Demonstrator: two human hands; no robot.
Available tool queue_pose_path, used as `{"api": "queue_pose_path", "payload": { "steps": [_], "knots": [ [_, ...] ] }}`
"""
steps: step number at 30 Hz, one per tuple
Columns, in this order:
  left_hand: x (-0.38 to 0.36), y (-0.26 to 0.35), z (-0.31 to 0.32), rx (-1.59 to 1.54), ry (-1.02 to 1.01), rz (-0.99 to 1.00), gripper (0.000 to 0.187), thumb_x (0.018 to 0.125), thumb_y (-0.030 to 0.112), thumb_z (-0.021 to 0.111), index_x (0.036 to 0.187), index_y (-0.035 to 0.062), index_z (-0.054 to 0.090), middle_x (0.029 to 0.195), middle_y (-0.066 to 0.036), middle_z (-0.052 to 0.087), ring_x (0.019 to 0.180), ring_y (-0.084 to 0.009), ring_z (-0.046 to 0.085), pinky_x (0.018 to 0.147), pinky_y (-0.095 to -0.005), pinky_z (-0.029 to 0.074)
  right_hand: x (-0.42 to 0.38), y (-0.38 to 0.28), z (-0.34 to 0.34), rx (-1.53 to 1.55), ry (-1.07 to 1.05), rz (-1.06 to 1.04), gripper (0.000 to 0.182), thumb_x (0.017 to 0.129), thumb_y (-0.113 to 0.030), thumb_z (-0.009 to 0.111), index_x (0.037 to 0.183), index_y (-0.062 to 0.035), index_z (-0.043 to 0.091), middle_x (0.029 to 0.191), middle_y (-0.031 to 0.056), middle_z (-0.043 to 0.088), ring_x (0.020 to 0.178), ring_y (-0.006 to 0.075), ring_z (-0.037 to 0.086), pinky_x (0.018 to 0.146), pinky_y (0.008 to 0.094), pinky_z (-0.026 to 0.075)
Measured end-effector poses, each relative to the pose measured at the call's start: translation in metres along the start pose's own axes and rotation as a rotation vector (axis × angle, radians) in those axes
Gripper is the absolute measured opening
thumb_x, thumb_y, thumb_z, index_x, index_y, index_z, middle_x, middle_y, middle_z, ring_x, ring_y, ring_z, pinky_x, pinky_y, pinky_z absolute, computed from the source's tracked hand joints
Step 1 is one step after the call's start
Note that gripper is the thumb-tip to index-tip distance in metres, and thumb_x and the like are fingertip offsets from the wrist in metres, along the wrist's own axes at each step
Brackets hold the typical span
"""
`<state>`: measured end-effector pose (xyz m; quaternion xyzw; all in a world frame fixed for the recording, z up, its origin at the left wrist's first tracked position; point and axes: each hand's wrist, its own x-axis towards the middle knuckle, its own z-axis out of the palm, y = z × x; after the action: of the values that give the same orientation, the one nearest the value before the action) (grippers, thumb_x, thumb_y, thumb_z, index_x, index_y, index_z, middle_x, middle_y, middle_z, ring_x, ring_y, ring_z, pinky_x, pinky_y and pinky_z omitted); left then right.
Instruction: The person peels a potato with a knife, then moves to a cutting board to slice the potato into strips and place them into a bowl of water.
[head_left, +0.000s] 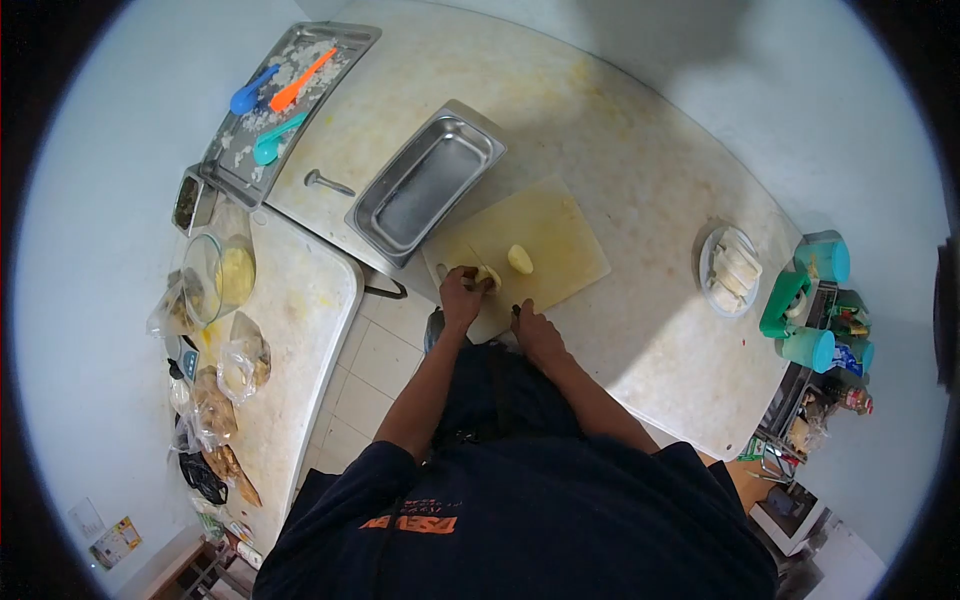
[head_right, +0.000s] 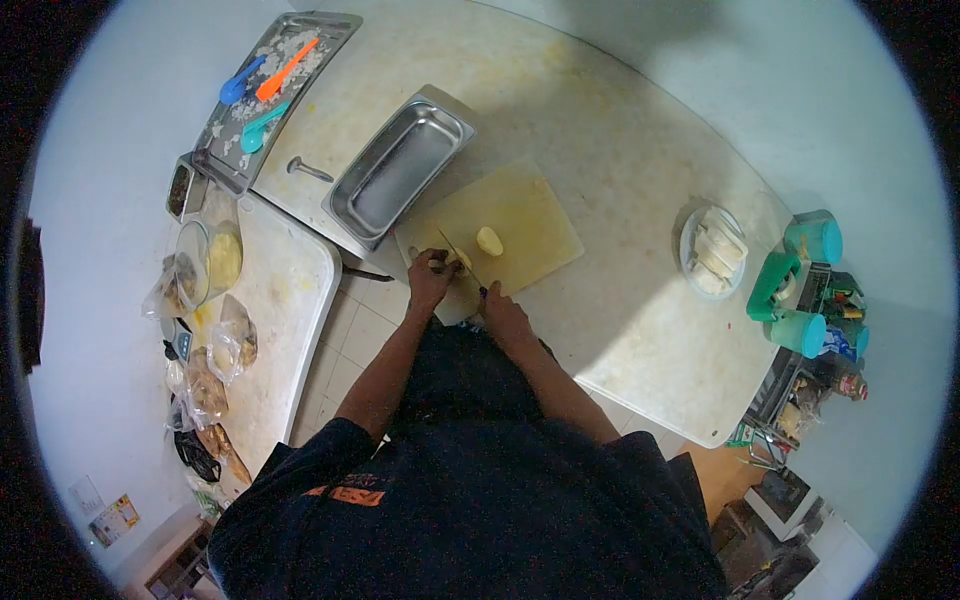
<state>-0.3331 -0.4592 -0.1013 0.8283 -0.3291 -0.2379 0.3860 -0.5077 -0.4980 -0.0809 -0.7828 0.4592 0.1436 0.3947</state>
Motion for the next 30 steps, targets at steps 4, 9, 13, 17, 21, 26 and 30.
{"api": "queue_pose_path", "payload": {
  "steps": [4, 9, 13, 17, 21, 26, 30],
  "knots": [
    [0.002, 0.002, -0.002, -0.011, -0.018, -0.022, 0.034, 0.069, 0.018, 0.082, 0.093, -0.0012, 0.068, 0.094, -0.017, 0.069, 0.087, -0.0323, 0.066, 0.079, -0.0388, 0.052, 0.000, 0.002, 0.008, 0.023, 0.105, -0.028, 0.042, 0.098, -0.035, 0.046, 0.114, 0.0025, 0.036, 0.079, 0.0307, 0.062, 0.075, 0.0487, 0.063, 0.066, 0.0556, 0.052],
    [0.002, 0.002, -0.002, 0.007, -0.021, -0.044, 0.034, 0.069, 0.019, 0.082, 0.091, -0.0012, 0.067, 0.091, -0.017, 0.068, 0.086, -0.0324, 0.066, 0.077, -0.0391, 0.052, 0.000, -0.006, -0.003, 0.042, -0.002, 0.042, 0.047, 0.098, -0.034, 0.043, 0.123, 0.0052, 0.034, 0.087, 0.0325, 0.063, 0.082, 0.0488, 0.064, 0.071, 0.0553, 0.052],
    [-0.001, 0.000, -0.001, 0.003, -0.014, 0.004, 0.034, 0.068, 0.018, 0.082, 0.090, -0.0018, 0.066, 0.090, -0.017, 0.068, 0.085, -0.0324, 0.066, 0.077, -0.0390, 0.051, 0.009, 0.006, 0.011, 0.061, 0.067, 0.037, 0.034, 0.096, -0.030, 0.047, 0.108, 0.0004, 0.039, 0.085, 0.0339, 0.063, 0.079, 0.0502, 0.063, 0.069, 0.0576, 0.050],
    [0.004, -0.006, 0.000, 0.014, -0.005, 0.019, 0.036, 0.067, 0.019, 0.083, 0.090, -0.0021, 0.066, 0.088, -0.017, 0.068, 0.083, -0.0325, 0.066, 0.076, -0.0392, 0.051, 0.012, 0.004, 0.007, 0.060, 0.011, 0.091, 0.035, 0.094, -0.026, 0.049, 0.112, 0.0012, 0.038, 0.088, 0.0347, 0.062, 0.085, 0.0503, 0.062, 0.074, 0.0577, 0.050],
    [0.005, -0.004, -0.001, -0.050, -0.061, -0.093, 0.038, 0.067, 0.020, 0.083, 0.092, -0.0020, 0.067, 0.089, -0.018, 0.068, 0.084, -0.0319, 0.067, 0.077, -0.0391, 0.051, 0.013, 0.005, 0.000, 0.073, -0.067, 0.070, 0.049, 0.096, -0.032, 0.047, 0.127, 0.0036, 0.035, 0.096, 0.0332, 0.062, 0.091, 0.0478, 0.063, 0.079, 0.0548, 0.051],
    [0.006, -0.013, 0.001, -0.020, -0.039, 0.028, 0.040, 0.067, 0.024, 0.083, 0.093, -0.0017, 0.068, 0.089, -0.018, 0.069, 0.085, -0.0309, 0.067, 0.078, -0.0385, 0.052, 0.012, 0.011, 0.001, 0.142, -0.024, 0.059, 0.047, 0.097, -0.035, 0.048, 0.124, 0.0021, 0.036, 0.096, 0.0345, 0.061, 0.091, 0.0489, 0.063, 0.078, 0.0545, 0.050],
    [0.007, -0.014, 0.000, -0.091, -0.081, -0.079, 0.041, 0.067, 0.026, 0.083, 0.094, -0.0013, 0.069, 0.092, -0.017, 0.070, 0.087, -0.0303, 0.068, 0.080, -0.0386, 0.052, 0.003, 0.010, 0.001, 0.138, 0.019, -0.027, 0.043, 0.099, -0.033, 0.045, 0.120, 0.0028, 0.036, 0.088, 0.0338, 0.061, 0.087, 0.0496, 0.062, 0.075, 0.0549, 0.050]
  ]
}}
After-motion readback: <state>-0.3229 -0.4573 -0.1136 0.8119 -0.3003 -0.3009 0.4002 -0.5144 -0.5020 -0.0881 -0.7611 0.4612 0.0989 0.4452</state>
